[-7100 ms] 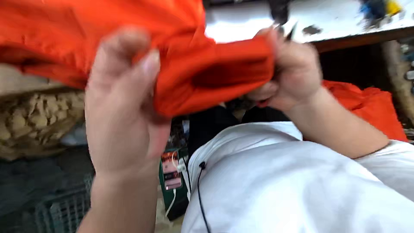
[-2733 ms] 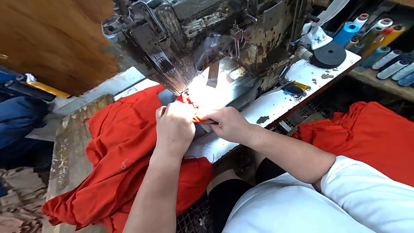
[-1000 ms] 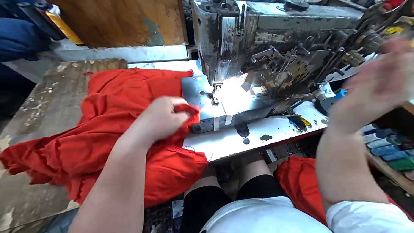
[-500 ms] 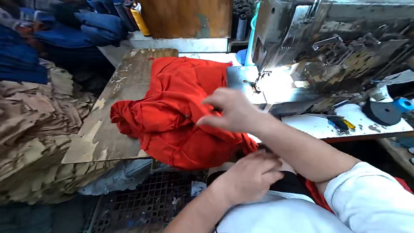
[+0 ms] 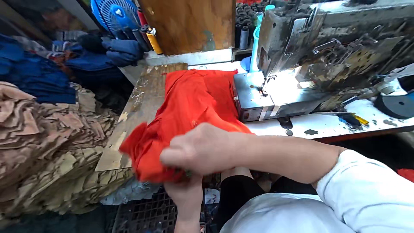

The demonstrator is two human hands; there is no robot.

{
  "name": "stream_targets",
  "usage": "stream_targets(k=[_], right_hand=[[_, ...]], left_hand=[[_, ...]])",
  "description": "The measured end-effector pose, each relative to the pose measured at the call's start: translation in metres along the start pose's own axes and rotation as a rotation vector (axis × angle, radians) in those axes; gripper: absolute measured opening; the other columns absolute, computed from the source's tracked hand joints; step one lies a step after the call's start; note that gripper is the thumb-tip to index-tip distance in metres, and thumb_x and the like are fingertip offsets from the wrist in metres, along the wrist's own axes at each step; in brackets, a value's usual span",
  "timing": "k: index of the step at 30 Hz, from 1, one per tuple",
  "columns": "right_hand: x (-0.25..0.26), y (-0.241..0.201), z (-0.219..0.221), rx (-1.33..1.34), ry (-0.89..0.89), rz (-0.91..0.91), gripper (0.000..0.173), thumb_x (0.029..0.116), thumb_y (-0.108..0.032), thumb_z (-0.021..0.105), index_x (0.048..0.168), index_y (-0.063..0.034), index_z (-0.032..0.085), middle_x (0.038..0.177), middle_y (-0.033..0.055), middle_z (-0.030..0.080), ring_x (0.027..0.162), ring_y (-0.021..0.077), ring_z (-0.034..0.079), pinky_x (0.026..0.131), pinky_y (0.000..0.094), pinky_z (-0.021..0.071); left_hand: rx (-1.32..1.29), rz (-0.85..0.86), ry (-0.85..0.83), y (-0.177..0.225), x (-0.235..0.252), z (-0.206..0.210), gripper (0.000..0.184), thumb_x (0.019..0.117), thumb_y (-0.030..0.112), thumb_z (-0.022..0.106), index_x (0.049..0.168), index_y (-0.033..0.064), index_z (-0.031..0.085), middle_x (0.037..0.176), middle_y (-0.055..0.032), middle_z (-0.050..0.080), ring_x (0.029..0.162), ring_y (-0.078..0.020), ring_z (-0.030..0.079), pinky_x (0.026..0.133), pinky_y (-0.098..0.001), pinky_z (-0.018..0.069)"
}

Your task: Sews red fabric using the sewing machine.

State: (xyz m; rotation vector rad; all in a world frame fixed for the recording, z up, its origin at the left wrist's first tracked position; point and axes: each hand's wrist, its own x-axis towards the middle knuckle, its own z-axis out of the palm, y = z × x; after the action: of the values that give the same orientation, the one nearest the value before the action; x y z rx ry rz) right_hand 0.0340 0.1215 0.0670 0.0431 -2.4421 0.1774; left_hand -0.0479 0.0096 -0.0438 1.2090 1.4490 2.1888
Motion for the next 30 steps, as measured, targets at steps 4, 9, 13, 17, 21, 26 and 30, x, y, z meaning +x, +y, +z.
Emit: stream_targets(k=[4,9,13,17,21,26,30], right_hand=[[-0.010,-0.010,-0.020,0.068,0.047,0.007,0.004,0.0935,-0.007,0.068,0.093,-0.0034,0.070,0.070,0.0071,0.064,0.063,0.0208,0.066,0.051,0.0345,0.0509],[-0.030,-0.009,-0.041,0.132,-0.122,0.256,0.010,0.0900,-0.006,0.070,0.100,-0.0037,0.071,0.081,0.0104,0.069,0.076,0.0266,0.070,0.063,0.0442,0.0550],[-0.035,0.000,-0.041,-0.058,-0.114,0.573,0.015,0.0976,-0.012,0.063,0.111,-0.0083,0.071,0.097,0.0121,0.066,0.076,0.0263,0.068,0.059,0.0433,0.0563],[-0.066,0.023,-0.060,0.097,-0.288,0.834,0.026,0.0887,-0.008,0.069,0.114,-0.0091,0.069,0.110,0.0105,0.064,0.098,0.0277,0.066,0.074,0.0512,0.0560],[-0.146,0.007,-0.074,0.174,-0.351,1.008,0.029,0.0891,-0.006,0.067,0.118,-0.0104,0.064,0.110,0.0099,0.066,0.103,0.0280,0.066,0.082,0.0542,0.0558],[-0.212,-0.008,-0.058,0.384,-0.567,1.263,0.051,0.0882,-0.009,0.071,0.136,-0.0077,0.054,0.121,0.0186,0.065,0.113,0.0384,0.063,0.092,0.0637,0.0508],[-0.177,-0.006,-0.050,0.111,-0.158,0.937,0.041,0.0915,-0.036,0.074,0.122,-0.0085,0.067,0.110,0.0125,0.065,0.090,0.0270,0.069,0.072,0.0472,0.0579]], left_hand=[[0.013,0.258,-0.073,0.015,0.015,-0.001,0.044,0.0907,0.014,0.076,0.129,0.0181,0.055,0.115,0.0196,0.068,0.110,0.0039,0.064,0.097,-0.0204,0.0540],[0.155,0.383,-0.102,0.006,0.037,0.007,0.074,0.0836,0.002,0.076,0.142,-0.0056,0.032,0.128,0.0050,0.060,0.123,0.0010,0.057,0.107,-0.0258,0.0485],[0.237,0.437,0.159,0.038,0.070,0.001,0.031,0.0979,-0.004,0.044,0.125,-0.0197,0.043,0.111,-0.0113,0.064,0.107,-0.0061,0.063,0.096,-0.0295,0.0545],[0.471,0.291,0.130,0.064,0.113,0.000,0.042,0.0993,0.003,0.048,0.135,-0.0187,0.042,0.125,-0.0173,0.061,0.118,-0.0128,0.059,0.101,-0.0296,0.0504],[1.208,0.254,-0.685,0.007,0.107,0.046,0.057,0.0912,-0.003,0.058,0.146,-0.0102,0.044,0.146,-0.0364,0.048,0.137,-0.0505,0.047,0.110,-0.0660,0.0386],[1.391,0.194,-1.125,-0.022,0.067,0.065,0.080,0.0783,-0.005,0.071,0.153,-0.0049,0.041,0.153,-0.0310,0.045,0.144,-0.0470,0.041,0.119,-0.0619,0.0300],[1.380,0.105,-1.120,-0.001,0.065,0.076,0.075,0.0865,0.005,0.069,0.153,-0.0083,0.037,0.155,-0.0301,0.042,0.145,-0.0459,0.041,0.118,-0.0643,0.0284]])
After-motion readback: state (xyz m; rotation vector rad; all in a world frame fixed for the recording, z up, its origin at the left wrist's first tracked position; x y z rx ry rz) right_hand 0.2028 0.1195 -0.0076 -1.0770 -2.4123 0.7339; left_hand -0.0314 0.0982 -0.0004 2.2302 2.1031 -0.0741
